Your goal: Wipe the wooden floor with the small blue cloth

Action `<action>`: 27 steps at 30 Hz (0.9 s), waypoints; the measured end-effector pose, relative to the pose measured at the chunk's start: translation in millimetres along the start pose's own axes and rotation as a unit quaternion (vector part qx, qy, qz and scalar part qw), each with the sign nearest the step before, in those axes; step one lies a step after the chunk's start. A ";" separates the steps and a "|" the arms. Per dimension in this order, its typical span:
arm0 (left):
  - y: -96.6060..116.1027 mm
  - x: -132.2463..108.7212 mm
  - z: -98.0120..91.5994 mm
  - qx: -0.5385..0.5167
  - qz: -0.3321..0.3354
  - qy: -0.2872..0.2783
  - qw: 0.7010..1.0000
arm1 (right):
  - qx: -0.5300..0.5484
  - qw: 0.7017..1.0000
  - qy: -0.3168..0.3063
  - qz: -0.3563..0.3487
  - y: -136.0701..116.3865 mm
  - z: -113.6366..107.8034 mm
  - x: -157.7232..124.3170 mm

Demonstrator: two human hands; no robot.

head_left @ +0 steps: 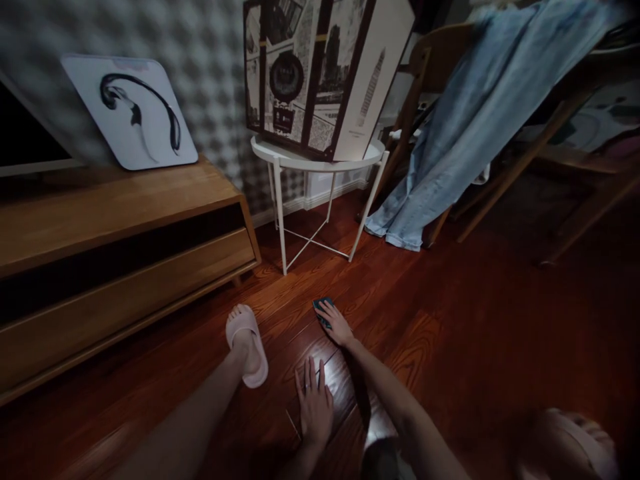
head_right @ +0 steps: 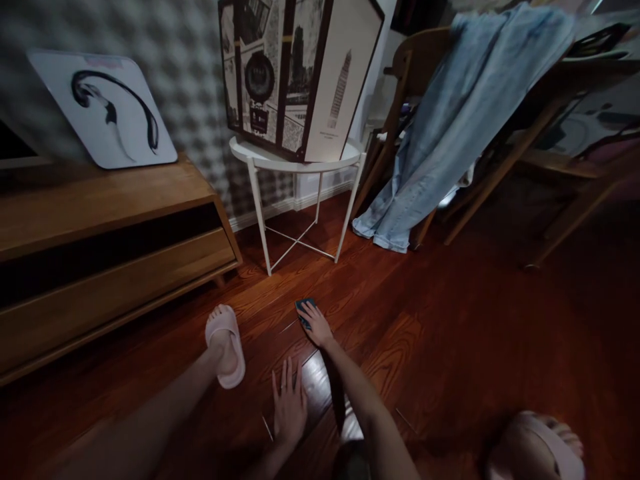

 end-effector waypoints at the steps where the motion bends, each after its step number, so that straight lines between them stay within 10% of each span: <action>1: 0.4 -0.6 0.6 -0.003 -0.002 0.002 1.000 | -0.002 1.000 0.003 0.013 13.8 -4.0 -1.4; 9: -0.4 4.0 10.0 -0.051 -0.007 -0.017 0.999 | -0.098 0.916 0.110 0.373 165.5 -58.4 -59.9; 14: -26.7 56.2 3.5 -0.100 0.026 -0.043 0.994 | -0.108 0.863 0.128 0.477 197.2 -60.0 -59.7; 19: -50.1 91.9 -2.8 -0.106 -0.024 -0.026 0.994 | -0.117 0.882 0.101 0.444 168.9 -52.7 20.3; 27: -63.7 77.7 23.6 -0.079 0.014 -0.061 0.995 | -0.041 0.997 -0.001 0.067 30.0 8.3 193.6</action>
Point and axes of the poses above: each hand's wrist, its own x-axis towards the middle knuckle, its own z-axis out of the palm, y = z × x, the point moved 4 cm from there along x, towards the middle knuckle, and after that the axes turned 5 degrees about -x, right-handed, at the moved point
